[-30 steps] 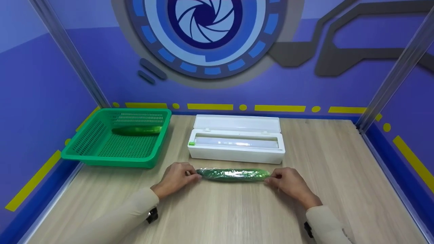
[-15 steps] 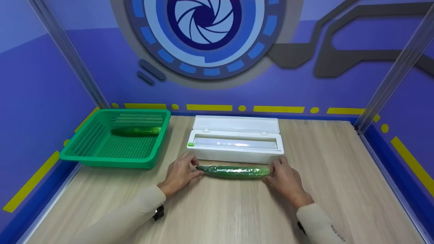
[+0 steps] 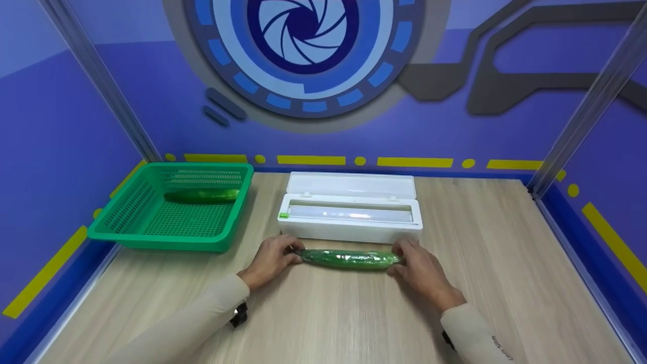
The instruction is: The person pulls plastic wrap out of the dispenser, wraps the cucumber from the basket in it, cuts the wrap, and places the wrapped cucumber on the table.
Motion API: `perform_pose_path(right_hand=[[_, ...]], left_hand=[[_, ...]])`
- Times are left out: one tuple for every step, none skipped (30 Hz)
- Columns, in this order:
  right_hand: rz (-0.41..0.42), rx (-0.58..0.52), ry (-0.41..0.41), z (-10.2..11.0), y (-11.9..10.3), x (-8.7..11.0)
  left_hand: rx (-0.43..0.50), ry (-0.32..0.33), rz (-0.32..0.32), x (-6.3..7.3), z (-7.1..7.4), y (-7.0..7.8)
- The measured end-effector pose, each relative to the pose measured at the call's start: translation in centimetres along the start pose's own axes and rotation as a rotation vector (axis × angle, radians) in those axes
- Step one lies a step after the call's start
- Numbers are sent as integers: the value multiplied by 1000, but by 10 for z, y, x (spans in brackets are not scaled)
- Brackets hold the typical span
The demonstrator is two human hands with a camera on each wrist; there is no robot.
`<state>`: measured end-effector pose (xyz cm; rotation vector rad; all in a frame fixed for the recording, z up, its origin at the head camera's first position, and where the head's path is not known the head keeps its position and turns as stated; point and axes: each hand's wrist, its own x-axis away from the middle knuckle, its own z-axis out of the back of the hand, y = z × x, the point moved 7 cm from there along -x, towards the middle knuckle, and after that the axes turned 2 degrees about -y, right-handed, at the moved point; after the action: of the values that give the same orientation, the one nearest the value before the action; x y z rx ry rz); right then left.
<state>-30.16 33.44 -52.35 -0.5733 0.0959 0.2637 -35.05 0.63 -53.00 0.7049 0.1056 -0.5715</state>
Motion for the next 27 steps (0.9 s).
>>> perform_pose_path(right_hand=[[2,-7,-12,0,0,0],[6,-12,-23,-1,0,1],[9,-21,-32,-1,1,1],[14,-28,-37,-1,1,2],[20,-33,-43,-1,1,2],[30,-36,-44,-1,0,3],[41,-40,-45,-1,0,4],[48,-46,-42,-1,0,5],[55,-54,-37,-1,0,5],[59,-60,-36,0,0,6],[60,-67,-38,-1,1,6],[60,-73,-42,-1,1,7],[54,-79,-48,-1,1,7],[46,-82,-56,-2,2,7],[36,-80,-64,-2,2,7],[26,-73,-73,-2,2,7],[18,-66,-81,-3,2,7],[15,-55,-87,-3,2,7],[10,-46,-91,-3,2,7],[8,-40,-93,-2,2,6],[6,-38,-96,-2,2,6],[6,-44,-100,-2,2,6],[10,-54,-104,-1,2,5],[15,-62,-105,-1,2,5],[19,-70,-107,-1,2,5],[24,-78,-108,-1,2,5],[28,-82,-110,-1,1,6]], left_hand=[[9,-7,-3,0,0,-1],[10,-13,-6,0,0,-1],[3,-19,-12,1,0,-1],[-9,-22,-21,1,0,-1],[-23,-24,-34,2,0,-1],[-34,-27,-41,3,0,0],[-45,-26,-51,4,0,0],[-54,-24,-62,4,1,1],[-59,-20,-75,5,1,1],[-60,-16,-85,5,1,2],[-60,-13,-93,5,1,2],[-55,-14,-93,5,1,3],[-52,-17,-93,6,1,3],[-50,-20,-91,6,1,3],[-48,-23,-86,6,0,3],[-53,-25,-86,7,0,3],[-60,-29,-87,7,0,4],[-72,-38,-87,7,-1,4],[-90,-46,-93,7,-1,5],[-111,-58,-99,8,-2,6],[-130,-72,-105,8,-3,7],[-147,-85,-116,9,-4,7],[-155,-101,-119,9,-5,7],[-160,-113,-119,10,-6,7],[-161,-115,-123,10,-6,7],[-159,-110,-127,10,-6,7],[-152,-101,-126,10,-6,7]])
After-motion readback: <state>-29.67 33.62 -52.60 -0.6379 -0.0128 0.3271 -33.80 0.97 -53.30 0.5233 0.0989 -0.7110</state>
